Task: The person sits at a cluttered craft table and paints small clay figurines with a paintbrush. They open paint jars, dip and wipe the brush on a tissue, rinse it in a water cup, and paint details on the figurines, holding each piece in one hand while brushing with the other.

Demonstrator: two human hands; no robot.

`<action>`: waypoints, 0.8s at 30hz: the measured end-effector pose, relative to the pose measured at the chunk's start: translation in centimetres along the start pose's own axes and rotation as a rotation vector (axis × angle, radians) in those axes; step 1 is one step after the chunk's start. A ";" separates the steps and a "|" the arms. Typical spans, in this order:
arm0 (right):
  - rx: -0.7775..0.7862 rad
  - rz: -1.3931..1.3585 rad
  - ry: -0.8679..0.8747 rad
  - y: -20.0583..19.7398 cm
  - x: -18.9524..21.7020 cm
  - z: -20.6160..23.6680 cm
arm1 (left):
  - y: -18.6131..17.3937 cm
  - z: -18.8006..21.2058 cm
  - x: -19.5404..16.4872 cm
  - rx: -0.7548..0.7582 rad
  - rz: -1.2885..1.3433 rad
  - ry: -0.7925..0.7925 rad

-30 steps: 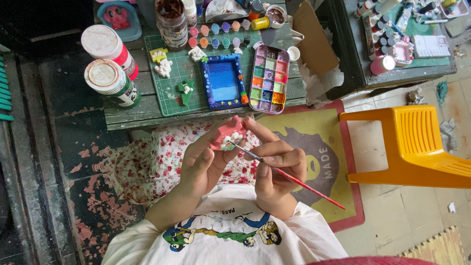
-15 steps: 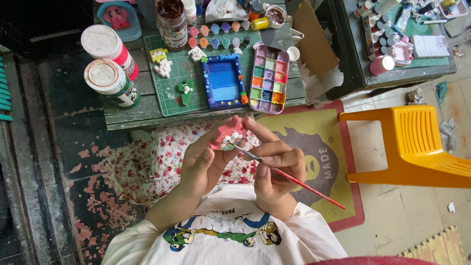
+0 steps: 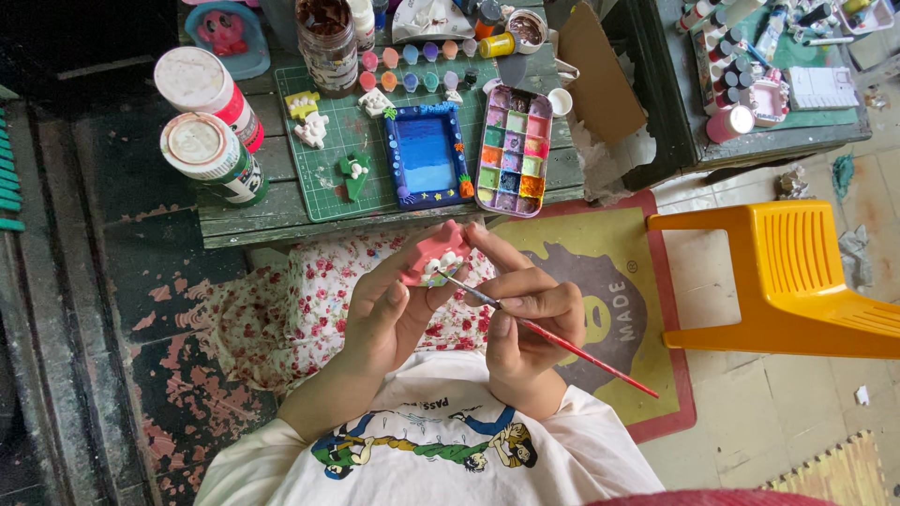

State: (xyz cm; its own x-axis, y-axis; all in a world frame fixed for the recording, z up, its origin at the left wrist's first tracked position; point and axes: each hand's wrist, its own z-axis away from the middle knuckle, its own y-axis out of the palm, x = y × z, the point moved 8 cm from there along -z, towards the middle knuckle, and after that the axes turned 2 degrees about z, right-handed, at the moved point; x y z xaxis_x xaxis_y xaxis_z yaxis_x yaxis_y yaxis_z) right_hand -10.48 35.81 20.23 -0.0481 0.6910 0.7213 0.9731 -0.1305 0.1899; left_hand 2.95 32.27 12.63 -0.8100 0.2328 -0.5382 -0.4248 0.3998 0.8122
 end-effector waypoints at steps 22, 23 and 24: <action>-0.007 0.020 0.002 -0.1 1.0 -0.3 | 1.0 -0.4 -0.4 -0.024 0.063 -0.088; 0.003 0.034 0.003 0.1 1.0 -0.3 | 0.8 -0.3 -0.4 -0.025 0.063 -0.083; 0.005 0.036 -0.005 0.1 1.1 -0.4 | 0.8 -0.3 -0.4 -0.024 0.062 -0.078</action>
State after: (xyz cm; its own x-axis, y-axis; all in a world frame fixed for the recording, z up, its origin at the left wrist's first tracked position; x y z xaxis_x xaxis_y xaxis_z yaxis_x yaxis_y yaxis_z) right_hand -10.49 36.28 21.30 -0.0120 0.6891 0.7246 0.9754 -0.1515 0.1603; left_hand 2.83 32.24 13.57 -0.8013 0.3254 -0.5021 -0.3854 0.3611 0.8491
